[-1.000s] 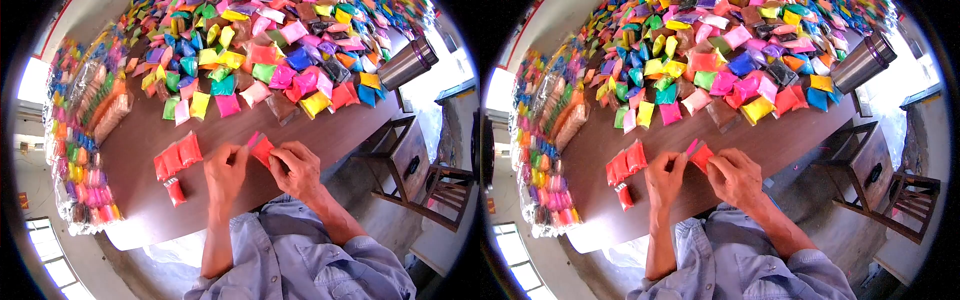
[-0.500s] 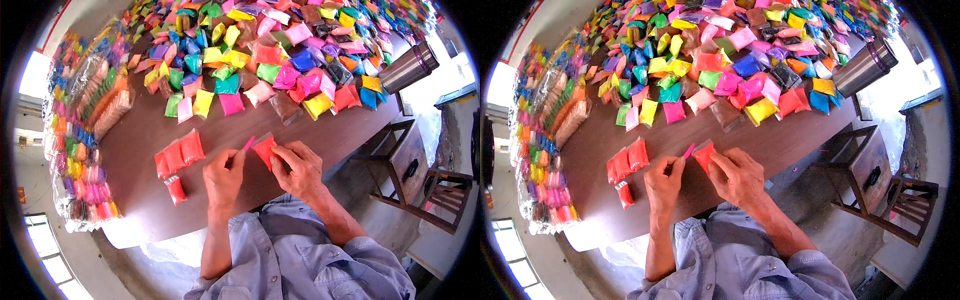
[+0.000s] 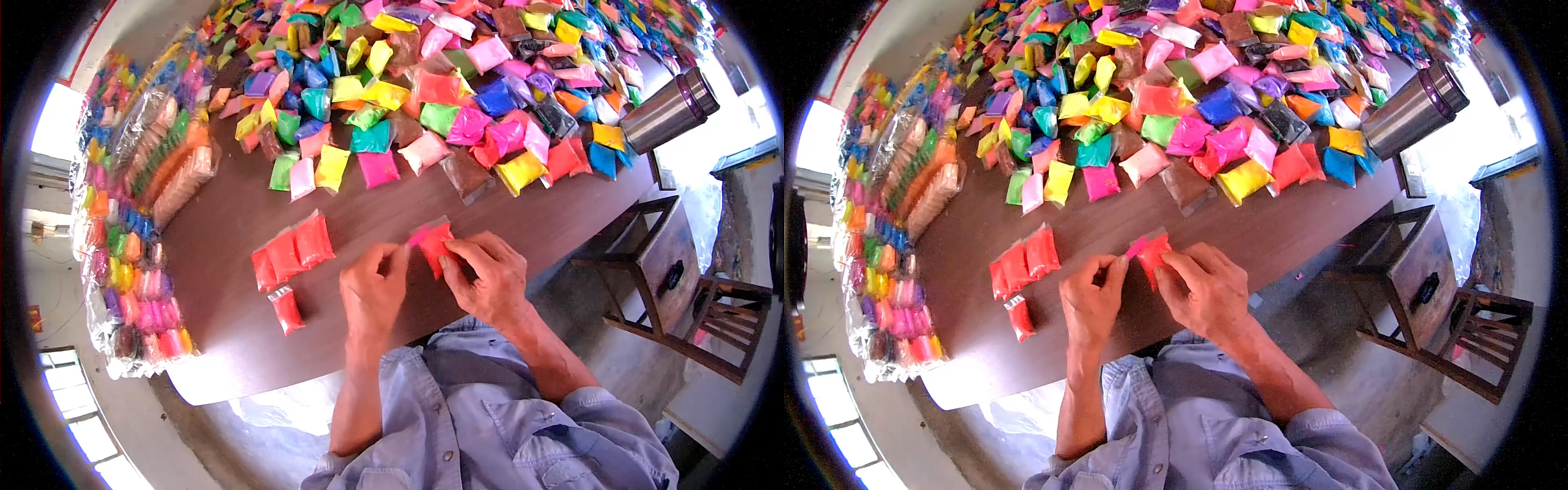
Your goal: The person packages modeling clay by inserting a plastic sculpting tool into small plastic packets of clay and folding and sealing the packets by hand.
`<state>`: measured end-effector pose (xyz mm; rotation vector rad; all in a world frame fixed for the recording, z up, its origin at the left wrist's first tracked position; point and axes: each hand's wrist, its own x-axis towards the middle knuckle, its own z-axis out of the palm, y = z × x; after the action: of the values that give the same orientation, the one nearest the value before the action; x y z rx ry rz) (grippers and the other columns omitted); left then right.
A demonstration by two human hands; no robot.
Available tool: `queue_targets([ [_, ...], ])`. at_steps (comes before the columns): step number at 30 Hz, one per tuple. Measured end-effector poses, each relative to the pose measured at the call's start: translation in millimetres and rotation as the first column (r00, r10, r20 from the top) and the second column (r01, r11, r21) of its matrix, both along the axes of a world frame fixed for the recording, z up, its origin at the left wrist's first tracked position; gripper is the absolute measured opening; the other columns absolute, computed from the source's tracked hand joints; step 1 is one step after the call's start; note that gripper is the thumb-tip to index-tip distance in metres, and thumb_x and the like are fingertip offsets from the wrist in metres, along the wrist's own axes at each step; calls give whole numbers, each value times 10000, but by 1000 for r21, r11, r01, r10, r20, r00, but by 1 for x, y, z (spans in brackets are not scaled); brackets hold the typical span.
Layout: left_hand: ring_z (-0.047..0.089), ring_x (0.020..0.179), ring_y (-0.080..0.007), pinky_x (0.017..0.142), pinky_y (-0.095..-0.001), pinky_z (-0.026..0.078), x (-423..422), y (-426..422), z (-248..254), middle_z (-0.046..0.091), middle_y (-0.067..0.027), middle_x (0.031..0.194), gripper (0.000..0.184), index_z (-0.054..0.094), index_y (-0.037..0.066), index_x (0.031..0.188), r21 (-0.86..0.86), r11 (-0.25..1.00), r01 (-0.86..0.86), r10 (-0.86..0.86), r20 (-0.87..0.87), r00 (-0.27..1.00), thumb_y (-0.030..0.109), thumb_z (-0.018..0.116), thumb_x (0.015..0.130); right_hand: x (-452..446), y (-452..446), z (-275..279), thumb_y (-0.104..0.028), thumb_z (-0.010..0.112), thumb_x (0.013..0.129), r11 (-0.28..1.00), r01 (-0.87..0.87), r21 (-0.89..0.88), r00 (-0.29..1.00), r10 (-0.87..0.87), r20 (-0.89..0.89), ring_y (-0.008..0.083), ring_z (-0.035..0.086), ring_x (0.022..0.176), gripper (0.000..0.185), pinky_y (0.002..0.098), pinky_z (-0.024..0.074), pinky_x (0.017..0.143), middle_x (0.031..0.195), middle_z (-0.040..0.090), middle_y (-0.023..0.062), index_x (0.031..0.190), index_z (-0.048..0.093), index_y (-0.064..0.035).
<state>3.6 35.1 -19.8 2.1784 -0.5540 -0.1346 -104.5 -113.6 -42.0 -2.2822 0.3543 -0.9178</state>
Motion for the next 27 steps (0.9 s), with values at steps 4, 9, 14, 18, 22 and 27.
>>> queue_targets([
  [4,688,700,-142,658,-335,544,2,4,7,746,-134,778,170,760,-14,962,-35,999,-8,6,-62,998,155,782,961,-1,-1,2,-91,826,819,1000,7,5,1000,-6,-5,301,685,741,201,402,563,657,860,677,76,997,733,-86],
  [9,704,710,-179,662,-337,550,-19,0,7,749,-139,806,134,753,-8,940,-103,993,52,-58,-56,997,121,790,946,0,1,-3,-82,826,821,1000,11,19,1000,-11,-10,301,688,744,196,405,562,653,847,678,75,993,731,-85],
  [14,690,709,-143,668,-319,546,-15,0,0,746,-135,785,155,760,-17,972,-69,996,48,-55,-92,994,134,792,953,-1,1,0,-83,827,826,1000,10,12,1000,-10,-19,303,684,738,189,409,556,644,843,679,74,987,729,-83],
  [18,686,702,-148,663,-328,543,-1,4,-11,734,-144,775,168,759,-16,969,5,1000,23,-23,17,1000,147,794,951,-1,0,1,-88,826,831,1000,-2,15,1000,3,-30,309,677,734,184,411,550,639,836,678,75,985,725,-79],
  [22,672,691,-143,657,-324,536,6,6,1,716,-129,752,177,752,-18,940,-32,999,-44,43,-12,999,154,790,951,-1,-1,0,-89,822,835,1000,-11,15,1000,11,-4,311,673,732,177,415,547,637,831,675,78,980,722,-74],
  [27,675,692,-150,661,-313,537,-12,6,10,716,-128,767,154,749,-20,933,-98,995,22,-28,-56,998,128,790,943,0,0,7,-74,810,837,999,-24,27,999,25,-43,308,658,713,229,422,538,637,810,665,85,1049,725,-66],
])
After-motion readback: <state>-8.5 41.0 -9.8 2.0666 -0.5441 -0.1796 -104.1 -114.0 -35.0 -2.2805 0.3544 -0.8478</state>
